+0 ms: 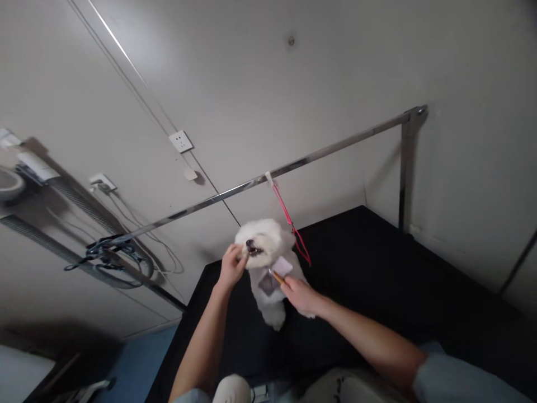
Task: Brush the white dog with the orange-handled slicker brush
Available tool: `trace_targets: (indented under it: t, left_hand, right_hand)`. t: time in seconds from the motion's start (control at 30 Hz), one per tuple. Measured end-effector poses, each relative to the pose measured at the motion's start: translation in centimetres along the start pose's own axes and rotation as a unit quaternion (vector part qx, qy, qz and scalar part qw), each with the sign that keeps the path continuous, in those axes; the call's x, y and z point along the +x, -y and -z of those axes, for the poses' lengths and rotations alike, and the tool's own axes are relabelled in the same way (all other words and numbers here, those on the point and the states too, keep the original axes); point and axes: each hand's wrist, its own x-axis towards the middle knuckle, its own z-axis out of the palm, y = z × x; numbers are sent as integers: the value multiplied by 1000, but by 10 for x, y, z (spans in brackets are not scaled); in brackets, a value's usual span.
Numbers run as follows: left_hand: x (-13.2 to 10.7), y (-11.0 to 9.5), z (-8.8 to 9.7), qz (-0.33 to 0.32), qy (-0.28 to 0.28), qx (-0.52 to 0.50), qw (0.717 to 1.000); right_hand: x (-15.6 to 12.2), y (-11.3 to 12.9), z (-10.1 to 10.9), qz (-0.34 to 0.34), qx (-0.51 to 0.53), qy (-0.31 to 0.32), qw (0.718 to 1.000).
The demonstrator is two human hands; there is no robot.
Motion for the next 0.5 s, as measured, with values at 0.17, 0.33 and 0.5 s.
trace_targets:
  t: [0.17, 0.33, 0.5]
  left_hand:
    - [54, -32, -5, -12, 106, -59, 992]
    - [96, -68, -36, 99, 300, -173, 933]
    - [116, -78, -78, 113, 378, -194, 898]
  right_hand:
    - [7, 13, 7, -60, 81, 56, 993]
    - [0, 19, 9, -17, 155, 45, 987]
    - [-6, 23, -11, -156, 253, 43, 954]
